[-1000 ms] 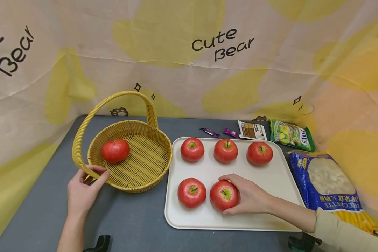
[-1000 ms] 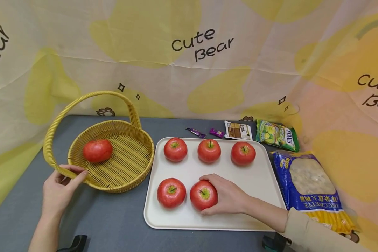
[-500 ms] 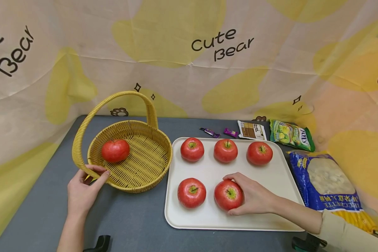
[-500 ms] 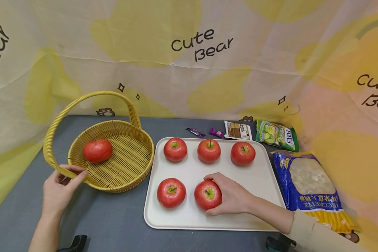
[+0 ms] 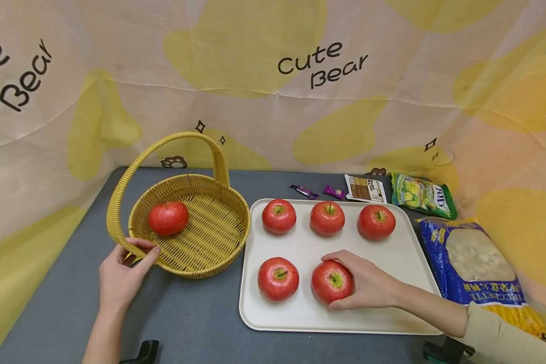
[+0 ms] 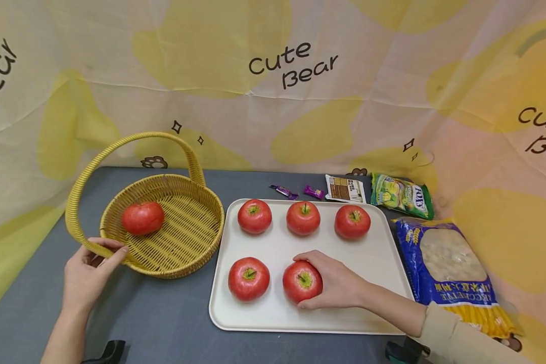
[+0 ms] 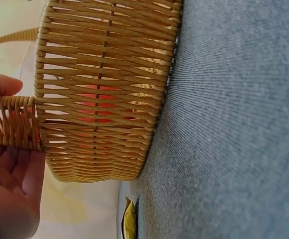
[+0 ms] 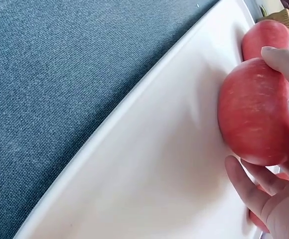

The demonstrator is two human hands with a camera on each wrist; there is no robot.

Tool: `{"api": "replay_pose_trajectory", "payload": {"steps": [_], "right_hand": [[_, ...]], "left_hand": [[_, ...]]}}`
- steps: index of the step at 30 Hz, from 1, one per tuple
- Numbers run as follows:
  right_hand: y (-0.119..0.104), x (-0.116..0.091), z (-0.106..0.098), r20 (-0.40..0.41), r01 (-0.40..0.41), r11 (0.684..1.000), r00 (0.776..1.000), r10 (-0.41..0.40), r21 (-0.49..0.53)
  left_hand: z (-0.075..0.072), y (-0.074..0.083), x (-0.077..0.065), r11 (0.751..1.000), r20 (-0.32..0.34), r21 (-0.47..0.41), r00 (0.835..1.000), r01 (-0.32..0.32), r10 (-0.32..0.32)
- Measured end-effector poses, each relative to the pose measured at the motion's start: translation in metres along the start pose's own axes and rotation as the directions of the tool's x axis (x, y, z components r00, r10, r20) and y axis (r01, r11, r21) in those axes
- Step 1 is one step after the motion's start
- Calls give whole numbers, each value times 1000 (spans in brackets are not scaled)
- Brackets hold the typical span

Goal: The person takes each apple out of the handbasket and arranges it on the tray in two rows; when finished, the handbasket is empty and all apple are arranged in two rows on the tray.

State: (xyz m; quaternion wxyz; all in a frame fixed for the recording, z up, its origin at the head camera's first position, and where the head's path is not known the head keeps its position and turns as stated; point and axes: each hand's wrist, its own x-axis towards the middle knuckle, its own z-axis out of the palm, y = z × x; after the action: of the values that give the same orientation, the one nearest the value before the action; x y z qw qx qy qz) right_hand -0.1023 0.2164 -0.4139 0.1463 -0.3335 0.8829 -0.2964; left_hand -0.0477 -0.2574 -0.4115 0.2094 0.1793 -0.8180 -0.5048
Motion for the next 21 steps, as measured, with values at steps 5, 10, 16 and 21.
{"api": "replay_pose_trajectory", "payload": {"steps": [5, 10, 16, 21], "right_hand": [[-1, 4, -2, 19, 9, 999, 1000, -9, -30], [-9, 18, -9, 36, 17, 999, 999, -16, -35], [-24, 53, -22, 13, 121, 991, 992, -122, 56], [-41, 93, -27, 7, 172, 977, 985, -174, 128]], "left_hand": [[-4, 1, 1, 1000, 7, 10, 1000, -6, 6], [-8, 4, 3, 1000, 22, 4, 999, -30, 30], [-8, 4, 5, 998, 11, -17, 998, -57, 58], [-1, -3, 8, 994, -5, -52, 995, -99, 99]]}}
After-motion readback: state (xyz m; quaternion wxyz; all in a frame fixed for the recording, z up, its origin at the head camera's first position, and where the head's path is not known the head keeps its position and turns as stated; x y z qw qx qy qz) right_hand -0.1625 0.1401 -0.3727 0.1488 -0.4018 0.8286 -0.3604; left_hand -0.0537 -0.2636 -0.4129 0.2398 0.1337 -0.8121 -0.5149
